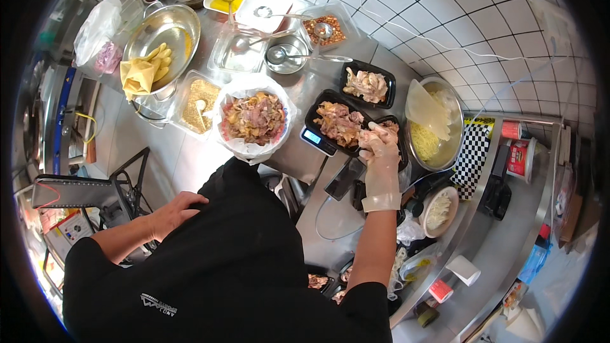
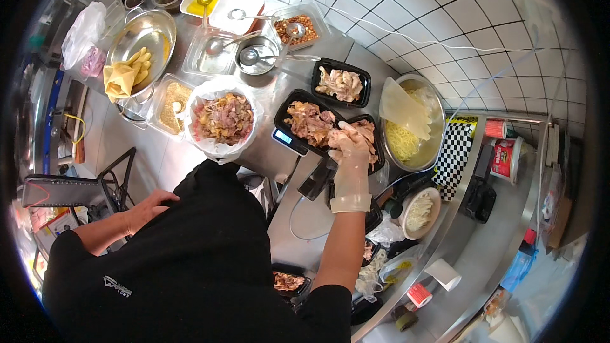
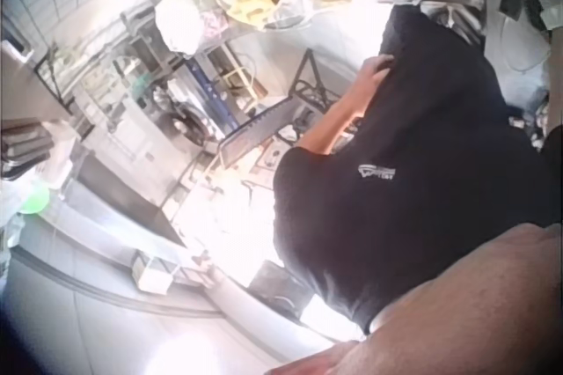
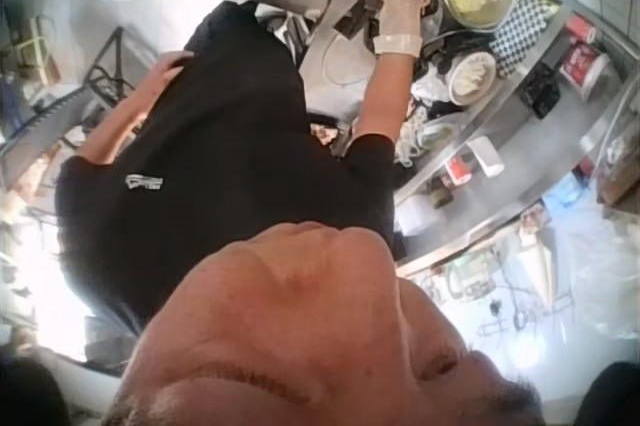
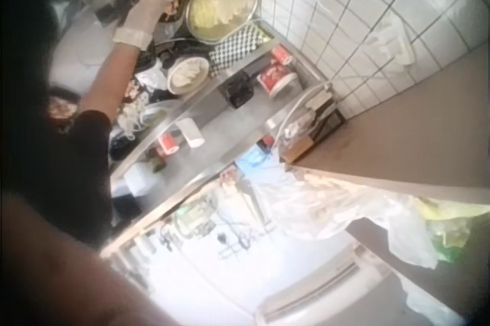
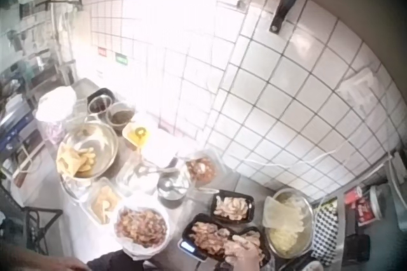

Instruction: The person portions shredded meat into multiple black plastic containers using gloved hands. They repeatedly transfer meat from a large bowl to the containers, occasionally using a digital scale to measure the weight of the portions.

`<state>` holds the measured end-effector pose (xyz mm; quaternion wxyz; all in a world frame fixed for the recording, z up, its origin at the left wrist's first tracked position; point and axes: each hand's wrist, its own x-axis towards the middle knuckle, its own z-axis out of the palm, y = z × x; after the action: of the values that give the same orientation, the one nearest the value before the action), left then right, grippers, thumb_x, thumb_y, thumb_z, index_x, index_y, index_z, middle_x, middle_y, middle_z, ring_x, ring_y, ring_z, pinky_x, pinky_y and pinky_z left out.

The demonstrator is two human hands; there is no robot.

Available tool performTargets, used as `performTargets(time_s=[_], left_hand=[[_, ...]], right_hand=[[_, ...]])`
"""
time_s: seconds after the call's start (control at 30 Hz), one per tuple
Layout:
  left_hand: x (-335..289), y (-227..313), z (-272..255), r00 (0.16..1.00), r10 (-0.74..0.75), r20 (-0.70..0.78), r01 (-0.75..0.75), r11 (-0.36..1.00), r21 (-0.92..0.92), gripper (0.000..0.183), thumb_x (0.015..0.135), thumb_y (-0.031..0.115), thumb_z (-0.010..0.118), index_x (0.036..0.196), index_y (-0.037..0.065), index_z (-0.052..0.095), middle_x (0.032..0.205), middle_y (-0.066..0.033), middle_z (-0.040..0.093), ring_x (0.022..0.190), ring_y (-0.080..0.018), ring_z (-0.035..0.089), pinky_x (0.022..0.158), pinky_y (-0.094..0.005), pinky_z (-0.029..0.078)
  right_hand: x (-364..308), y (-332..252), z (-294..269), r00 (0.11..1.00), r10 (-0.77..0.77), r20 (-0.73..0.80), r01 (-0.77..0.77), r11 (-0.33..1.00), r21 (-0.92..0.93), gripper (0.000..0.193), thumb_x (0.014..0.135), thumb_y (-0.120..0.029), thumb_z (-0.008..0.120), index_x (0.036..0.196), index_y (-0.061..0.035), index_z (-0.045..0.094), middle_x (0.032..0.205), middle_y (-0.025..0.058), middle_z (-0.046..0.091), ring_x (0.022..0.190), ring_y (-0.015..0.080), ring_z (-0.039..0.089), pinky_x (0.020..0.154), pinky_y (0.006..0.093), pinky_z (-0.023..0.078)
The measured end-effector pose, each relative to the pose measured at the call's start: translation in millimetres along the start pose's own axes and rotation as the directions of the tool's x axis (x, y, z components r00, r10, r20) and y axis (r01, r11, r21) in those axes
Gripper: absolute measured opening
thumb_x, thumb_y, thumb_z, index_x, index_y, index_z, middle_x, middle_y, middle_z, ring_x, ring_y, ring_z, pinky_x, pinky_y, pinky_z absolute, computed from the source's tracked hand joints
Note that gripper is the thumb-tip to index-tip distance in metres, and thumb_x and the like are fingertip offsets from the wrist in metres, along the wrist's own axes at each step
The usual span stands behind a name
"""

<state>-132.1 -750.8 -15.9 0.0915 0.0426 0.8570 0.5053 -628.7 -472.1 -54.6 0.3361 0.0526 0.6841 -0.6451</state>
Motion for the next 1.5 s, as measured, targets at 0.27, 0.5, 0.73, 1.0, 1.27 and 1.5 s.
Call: performTargets(time_s=[0.27,0.5,0.73,1.0,1.27,1.5], left_hand=[[8,-8,-3,0.998,0.055,-0.005,-0.055,0.998,-0.007,0.061,0.093,0.027,0.078,0.146,0.014,0.052,0.152,-0.0229,0.05,0.134,-0.0459,0.054,0.115,-0.0552,0.045],[8,-9,-6,0.999,0.041,0.016,-0.041,0.999,-0.004,0.058,0.093,0.028,0.078,0.143,0.013,0.054,0.151,-0.0225,0.051,0.135,-0.0452,0.054,0.116,-0.0545,0.044],[7,-5,-6,0.999,-0.001,0.038,0.001,1.0,-0.01,0.057,0.092,0.03,0.079,0.142,0.013,0.056,0.151,-0.022,0.052,0.135,-0.045,0.054,0.116,-0.0538,0.044],[8,-5,-6,0.999,0.004,0.042,-0.005,1.0,0.02,0.058,0.092,0.029,0.078,0.143,0.013,0.056,0.152,-0.0216,0.051,0.135,-0.0447,0.053,0.117,-0.054,0.044],[7,-9,-2,0.997,0.074,0.016,-0.074,0.997,0.009,0.063,0.093,0.028,0.078,0.146,0.015,0.049,0.153,-0.023,0.048,0.135,-0.0458,0.054,0.117,-0.0556,0.044],[-2,-10,4,0.998,0.052,-0.035,-0.052,0.999,-0.009,0.062,0.092,0.027,0.078,0.146,0.016,0.049,0.153,-0.0226,0.049,0.135,-0.0457,0.054,0.117,-0.0564,0.043]], right_hand=[[-3,18,-39,0.953,-0.119,0.279,-0.054,0.839,0.541,0.052,0.092,-0.003,0.068,0.144,-0.0008,0.063,0.128,0.0156,0.068,0.103,0.0218,0.065,0.08,0.0316,0.053],[0,37,-80,0.964,-0.181,0.194,0.027,0.795,0.606,0.054,0.088,0.005,0.064,0.142,0.005,0.064,0.128,0.0176,0.068,0.106,0.0244,0.064,0.088,0.0313,0.053],[-4,31,-104,0.978,-0.108,-0.178,0.179,0.873,0.454,0.054,0.099,0.011,0.05,0.152,0.0027,0.054,0.136,0.0218,0.063,0.119,0.028,0.065,0.107,0.0378,0.056],[-4,39,-111,0.915,-0.016,-0.403,0.16,0.932,0.326,0.041,0.101,0.001,0.063,0.141,0.0047,0.06,0.131,0.0185,0.067,0.112,0.0256,0.07,0.1,0.0376,0.061],[20,43,-56,0.931,-0.358,-0.07,0.253,0.772,-0.583,0.044,0.098,-0.013,0.075,0.141,-0.0023,0.068,0.119,0.01,0.076,0.1,0.0206,0.072,0.093,0.034,0.057],[14,8,5,0.908,-0.362,0.21,0.318,0.269,-0.909,0.05,0.094,-0.011,0.08,0.142,-0.0087,0.067,0.127,0.0199,0.075,0.121,0.0379,0.072,0.101,0.0438,0.058]])
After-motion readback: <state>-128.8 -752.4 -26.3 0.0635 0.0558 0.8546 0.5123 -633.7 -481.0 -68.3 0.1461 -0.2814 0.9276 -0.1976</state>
